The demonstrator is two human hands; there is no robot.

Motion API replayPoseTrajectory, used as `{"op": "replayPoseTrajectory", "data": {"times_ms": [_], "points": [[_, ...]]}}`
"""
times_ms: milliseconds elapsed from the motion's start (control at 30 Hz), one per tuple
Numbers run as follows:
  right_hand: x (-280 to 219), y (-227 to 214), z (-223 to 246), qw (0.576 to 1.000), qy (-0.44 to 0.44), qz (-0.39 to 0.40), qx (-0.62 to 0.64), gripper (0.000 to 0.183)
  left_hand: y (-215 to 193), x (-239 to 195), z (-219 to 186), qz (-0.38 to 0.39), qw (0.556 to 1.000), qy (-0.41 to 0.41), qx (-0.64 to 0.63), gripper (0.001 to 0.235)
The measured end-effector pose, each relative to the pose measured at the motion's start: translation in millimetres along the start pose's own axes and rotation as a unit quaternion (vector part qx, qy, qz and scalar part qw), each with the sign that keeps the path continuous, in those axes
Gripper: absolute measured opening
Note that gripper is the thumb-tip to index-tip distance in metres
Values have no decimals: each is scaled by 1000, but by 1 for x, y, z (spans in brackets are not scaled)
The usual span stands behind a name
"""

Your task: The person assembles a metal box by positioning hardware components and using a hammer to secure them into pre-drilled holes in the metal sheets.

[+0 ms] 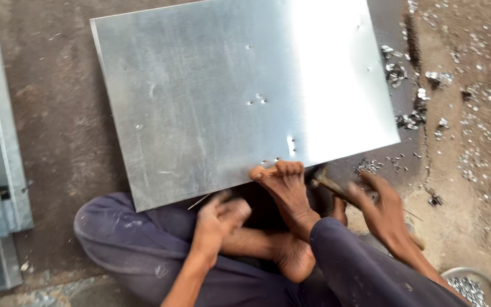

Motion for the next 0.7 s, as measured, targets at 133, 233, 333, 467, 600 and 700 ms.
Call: {"op": "replayPoseTrajectory", "data": {"times_ms": [133, 233, 333, 467, 600, 700], "points": [[67, 38, 28, 866, 109, 49, 486, 46, -16, 19, -29, -17, 947, 81, -310, 74], [75, 23, 57, 864, 3, 37, 502, 61, -29, 32, -56, -54, 983, 128, -123, 68], [78, 0, 76, 939, -63, 0, 338, 49, -38, 28, -87, -202, 878, 256, 350, 69], [91, -26, 25, 983, -54, -141, 101, 31, -9, 30, -93, -239, 701, 391, 547, 94], [110, -41, -47, 986, 15, -158, -54, 28, -15, 26, -83, -146, 866, 306, 368, 68], [106, -39, -81, 989, -21, -128, -64, 28, -14, 13, -70, 58, 928, 148, 338, 79]]}}
Point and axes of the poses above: each hand's wrist, its own x-axis towards the middle knuckle, its own y-axis out of the palm, z = x × y, the point moved 4 cm from there along x, towards the middle knuckle, and after that the axes turned 1 degree about z, right-handed, at the moved point
